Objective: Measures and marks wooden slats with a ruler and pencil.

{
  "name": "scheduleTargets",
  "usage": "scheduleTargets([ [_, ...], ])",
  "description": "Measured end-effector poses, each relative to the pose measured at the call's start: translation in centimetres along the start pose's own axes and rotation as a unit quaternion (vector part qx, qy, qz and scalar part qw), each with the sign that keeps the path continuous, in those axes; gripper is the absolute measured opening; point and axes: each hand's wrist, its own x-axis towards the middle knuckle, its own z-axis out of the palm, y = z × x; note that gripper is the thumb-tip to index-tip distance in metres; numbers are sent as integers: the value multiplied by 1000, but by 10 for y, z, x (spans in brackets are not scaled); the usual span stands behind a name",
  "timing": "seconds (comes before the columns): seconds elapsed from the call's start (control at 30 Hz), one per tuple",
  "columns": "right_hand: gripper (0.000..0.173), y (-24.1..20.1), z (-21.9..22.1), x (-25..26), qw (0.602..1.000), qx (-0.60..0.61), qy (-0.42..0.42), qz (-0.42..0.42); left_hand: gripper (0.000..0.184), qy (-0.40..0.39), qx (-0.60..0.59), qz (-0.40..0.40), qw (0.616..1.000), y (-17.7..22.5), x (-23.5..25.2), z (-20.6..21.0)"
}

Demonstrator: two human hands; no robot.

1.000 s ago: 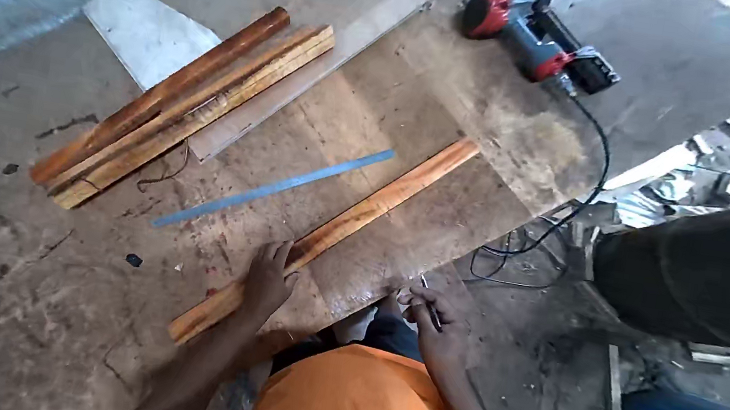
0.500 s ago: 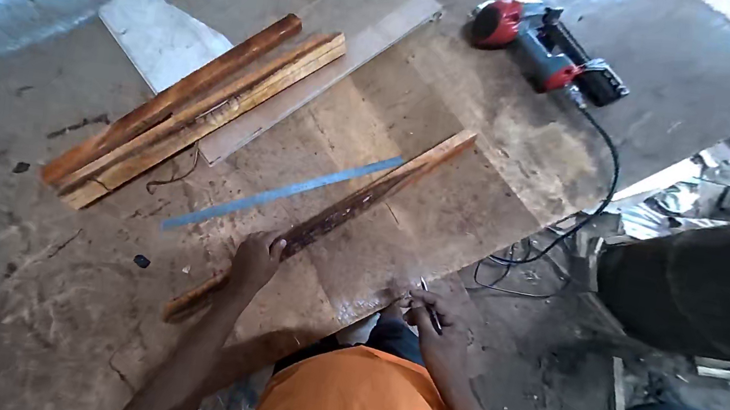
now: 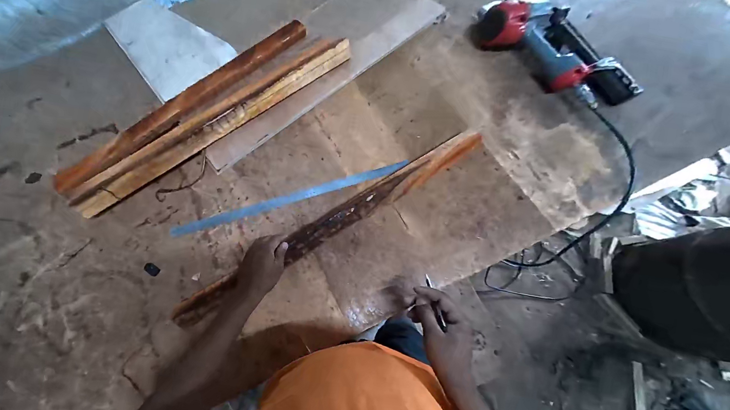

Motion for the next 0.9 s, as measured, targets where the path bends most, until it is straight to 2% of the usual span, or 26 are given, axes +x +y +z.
scheduleTargets([
  [0.17,24,8,6,4,1000,17,12,-5,37,30,11,6,999,-16,-2,-2],
  [0.4,24,7,15,0,1000,10,-10,-16,62,3,69,-35,997,-23,-8,1],
  [0.57,24,10,2,-3,1000,4,-19,-3,60,13,77,-60,995,-16,-9,5],
  [0.9,23,13,-12,-7,1000,8,7,-27,58,4,92,-97,991,-6,-8,7],
])
